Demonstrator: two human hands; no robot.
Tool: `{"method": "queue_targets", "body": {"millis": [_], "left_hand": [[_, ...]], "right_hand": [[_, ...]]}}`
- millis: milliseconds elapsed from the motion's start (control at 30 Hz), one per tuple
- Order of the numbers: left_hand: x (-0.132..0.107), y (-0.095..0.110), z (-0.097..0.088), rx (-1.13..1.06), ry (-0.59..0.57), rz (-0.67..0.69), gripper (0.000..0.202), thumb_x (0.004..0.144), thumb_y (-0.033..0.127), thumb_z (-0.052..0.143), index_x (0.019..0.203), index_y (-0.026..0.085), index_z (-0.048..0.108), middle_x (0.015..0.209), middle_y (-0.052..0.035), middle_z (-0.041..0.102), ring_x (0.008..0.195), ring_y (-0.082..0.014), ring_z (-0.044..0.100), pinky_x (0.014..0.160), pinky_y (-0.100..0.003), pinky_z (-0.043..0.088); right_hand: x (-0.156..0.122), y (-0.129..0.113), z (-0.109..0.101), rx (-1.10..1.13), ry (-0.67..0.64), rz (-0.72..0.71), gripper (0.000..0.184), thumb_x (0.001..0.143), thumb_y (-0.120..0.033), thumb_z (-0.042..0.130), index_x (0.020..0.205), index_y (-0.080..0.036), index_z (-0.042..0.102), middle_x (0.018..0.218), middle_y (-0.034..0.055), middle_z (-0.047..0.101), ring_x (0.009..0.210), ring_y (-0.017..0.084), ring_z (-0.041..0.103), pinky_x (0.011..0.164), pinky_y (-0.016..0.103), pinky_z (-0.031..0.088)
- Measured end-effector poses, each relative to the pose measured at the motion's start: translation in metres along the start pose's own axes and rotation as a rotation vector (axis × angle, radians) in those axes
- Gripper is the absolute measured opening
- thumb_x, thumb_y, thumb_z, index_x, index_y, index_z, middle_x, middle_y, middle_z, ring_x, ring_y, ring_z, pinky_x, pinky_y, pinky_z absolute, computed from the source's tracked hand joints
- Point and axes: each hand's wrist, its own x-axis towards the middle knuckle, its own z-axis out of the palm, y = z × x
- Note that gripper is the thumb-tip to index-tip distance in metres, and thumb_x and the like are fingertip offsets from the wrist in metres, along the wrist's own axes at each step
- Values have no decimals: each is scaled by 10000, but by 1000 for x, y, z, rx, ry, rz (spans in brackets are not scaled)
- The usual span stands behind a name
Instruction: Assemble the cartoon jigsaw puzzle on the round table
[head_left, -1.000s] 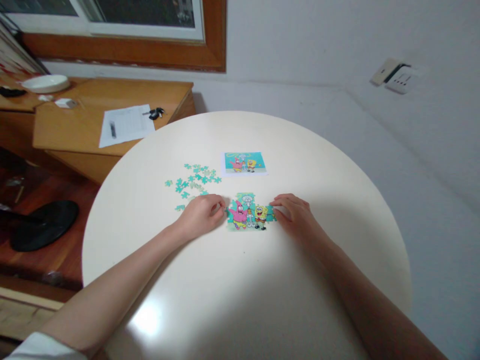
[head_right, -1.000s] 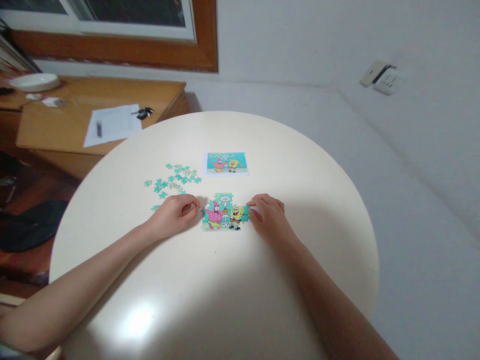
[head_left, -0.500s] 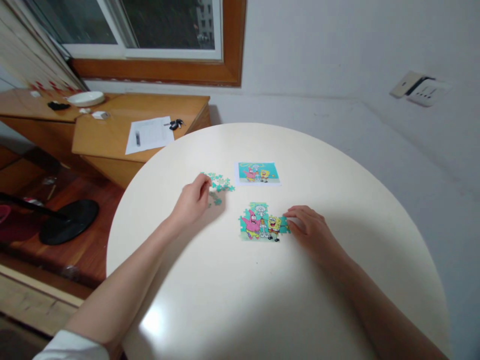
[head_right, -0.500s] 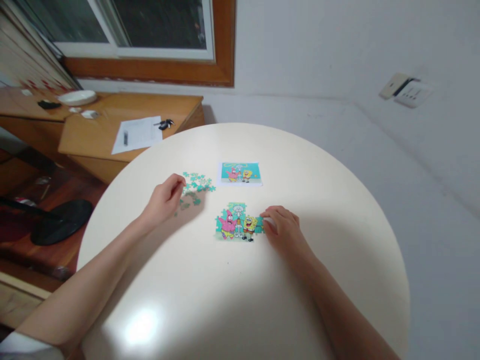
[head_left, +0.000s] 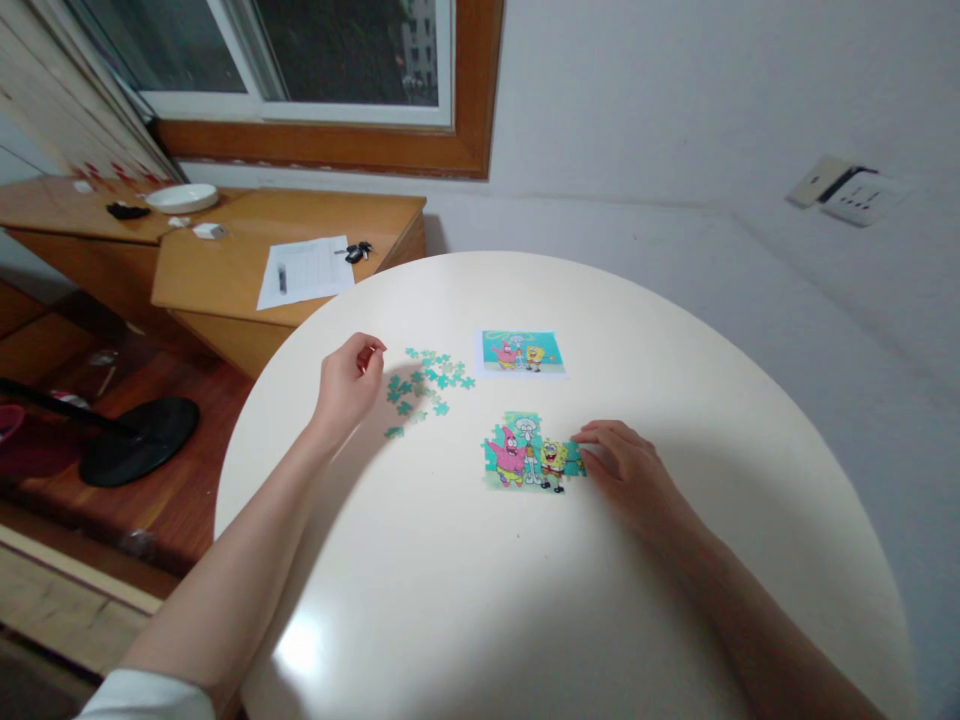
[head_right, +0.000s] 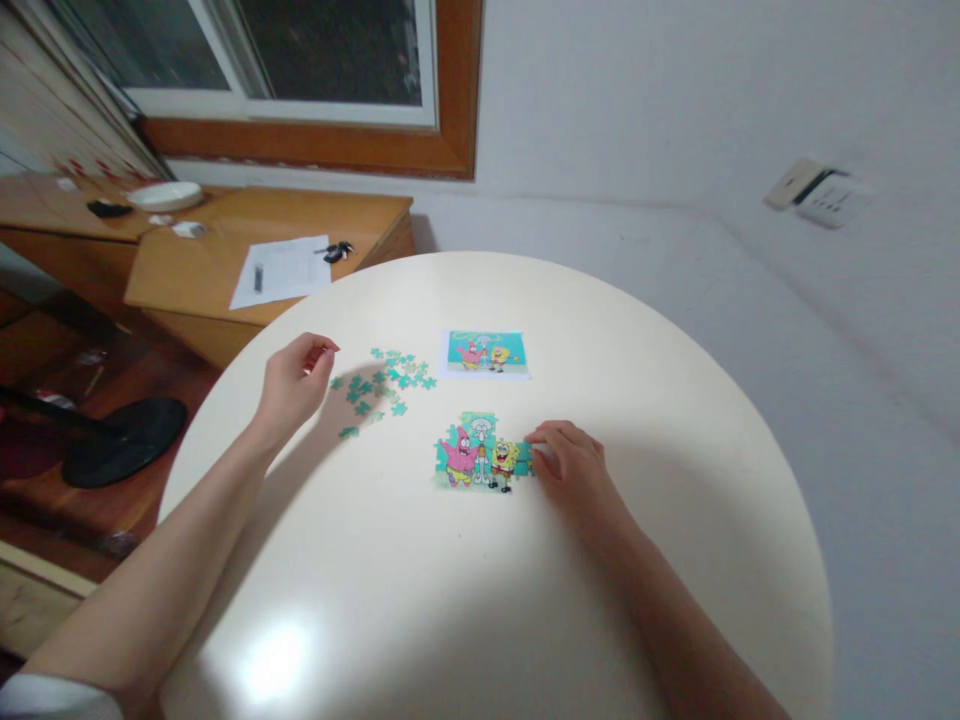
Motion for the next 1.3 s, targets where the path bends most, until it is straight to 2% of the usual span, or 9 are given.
{"method": "queue_targets", "body": {"millis": [133,233,300,400,533,700,933,1100,1300], "left_hand": [[-5,-5,10,-19,-131,44,241,786,209,418,871,149,635,836,-59,692,761,-165,633,719,-279,498],[-12,-4,17,0,-237,94,321,837,242,391,1008,140,643,1054,-99,694,998,-211,631,886,-344,490],[-18,-1,22,33,-330,146,364,879,278,373,1111,149,621,1194,-113,649,1137,-226,576,988,-387,439],[-25,5,28,116,-483,240,443,924,331,332,1273,143,530,1380,-142,511,1306,-250,433,1114,-489,271],[-29,11,39,251,-602,296,529,942,375,303,1409,134,369,1512,-146,313,1414,-288,231,1131,-572,144],[-28,14,47,325,-620,318,527,948,391,298,1407,143,370,1502,-144,335,1406,-287,253,1133,-585,111],[-30,18,43,319,-591,360,438,937,347,335,1265,128,526,1408,-161,474,1331,-296,389,1119,-621,110],[-30,21,41,270,-528,389,318,915,248,349,1035,185,637,1234,-119,620,1168,-259,541,1091,-632,178],[-27,19,39,281,-509,388,253,855,153,411,886,185,660,1002,-93,707,995,-230,617,1075,-554,255]], "right_hand": [[0,0,0,16,7,-5,202,815,-255,460,878,-224,650,934,81,686,924,233,638,853,418,486],[-1,0,0,16,15,-5,193,813,-245,464,874,-228,646,935,76,686,924,230,635,858,415,486],[-1,1,1,10,12,-1,186,812,-245,468,879,-233,642,941,73,686,928,229,633,860,413,486],[-1,2,2,5,11,-5,184,813,-253,467,878,-235,638,942,74,685,931,233,633,859,416,487],[-1,2,2,11,13,-15,186,815,-255,461,882,-230,633,940,76,682,929,231,633,859,407,485],[0,0,-1,-9,-7,-9,179,815,-263,460,882,-237,624,943,66,680,935,229,633,855,398,482],[0,1,2,0,8,-1,193,818,-279,454,881,-230,630,943,74,674,929,232,633,861,412,485],[0,2,2,1,-4,-6,195,818,-287,459,891,-235,632,938,70,674,930,233,637,857,417,491],[0,0,0,-2,-6,0,188,821,-291,463,895,-241,628,943,68,675,929,234,637,852,417,494]]}}
